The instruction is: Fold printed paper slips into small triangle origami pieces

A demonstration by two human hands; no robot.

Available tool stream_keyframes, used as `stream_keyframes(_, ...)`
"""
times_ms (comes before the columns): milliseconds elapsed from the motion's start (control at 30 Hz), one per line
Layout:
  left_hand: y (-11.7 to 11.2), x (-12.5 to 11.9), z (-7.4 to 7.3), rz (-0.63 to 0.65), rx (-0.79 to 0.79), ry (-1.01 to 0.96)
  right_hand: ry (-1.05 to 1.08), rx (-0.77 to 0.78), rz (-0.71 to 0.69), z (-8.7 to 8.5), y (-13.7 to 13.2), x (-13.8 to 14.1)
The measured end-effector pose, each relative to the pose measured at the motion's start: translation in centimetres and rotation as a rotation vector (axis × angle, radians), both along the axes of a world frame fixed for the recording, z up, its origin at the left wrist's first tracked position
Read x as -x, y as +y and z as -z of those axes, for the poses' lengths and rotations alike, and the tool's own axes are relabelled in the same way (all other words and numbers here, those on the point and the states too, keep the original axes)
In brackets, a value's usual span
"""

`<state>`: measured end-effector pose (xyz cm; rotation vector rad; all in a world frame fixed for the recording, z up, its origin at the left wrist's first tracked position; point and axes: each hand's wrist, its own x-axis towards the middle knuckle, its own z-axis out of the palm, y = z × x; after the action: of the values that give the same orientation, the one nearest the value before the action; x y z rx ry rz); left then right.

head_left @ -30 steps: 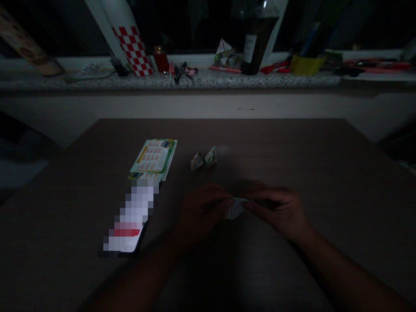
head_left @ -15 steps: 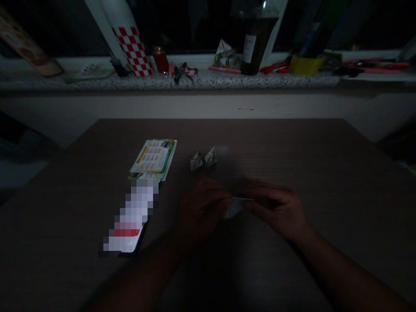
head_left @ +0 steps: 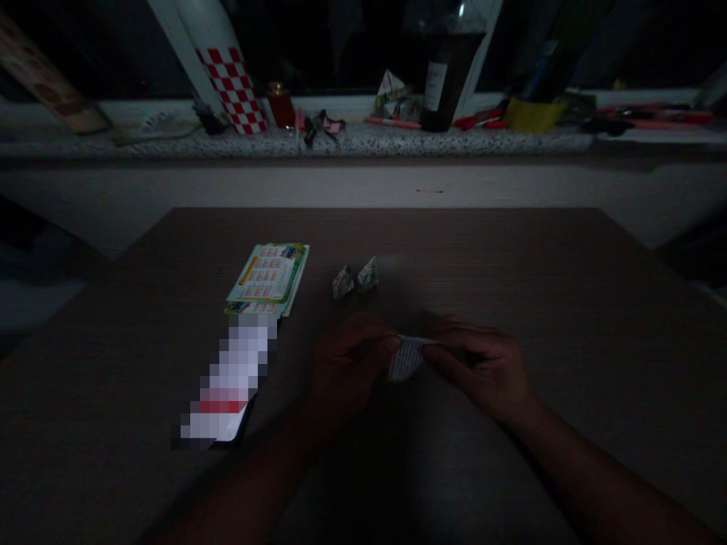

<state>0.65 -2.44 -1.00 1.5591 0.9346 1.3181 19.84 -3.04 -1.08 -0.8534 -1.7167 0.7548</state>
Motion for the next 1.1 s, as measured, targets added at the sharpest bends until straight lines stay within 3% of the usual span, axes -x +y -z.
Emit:
stream_keyframes(300,0.1,-0.6,-0.1,-0.062,0.245,-0.138,0.006,0.043,0.031,0.3,-0.3,0.6)
stream_keyframes(500,0.2,-0.5,0.2,-0.063,0.303,-0.176,-0.007,0.138,0.04,0.2,-0.2,0.8)
stream_keyframes(667,0.3,-0.5,0.3,-0.075,0.35,-0.226,-0.007,0.1,0.073,0.2,-0.2,0.9)
stream_keyframes(867,0.8,-0.3,1.1,-0.074,0.386,-0.272,0.006,0.206,0.082,0.8,-0.1,1.1)
stream_keyframes(1100,1.1,-0.3,1.5,-0.077,0.424,-0.287,-0.015,0.188,0.089,0.9,0.0,1.1)
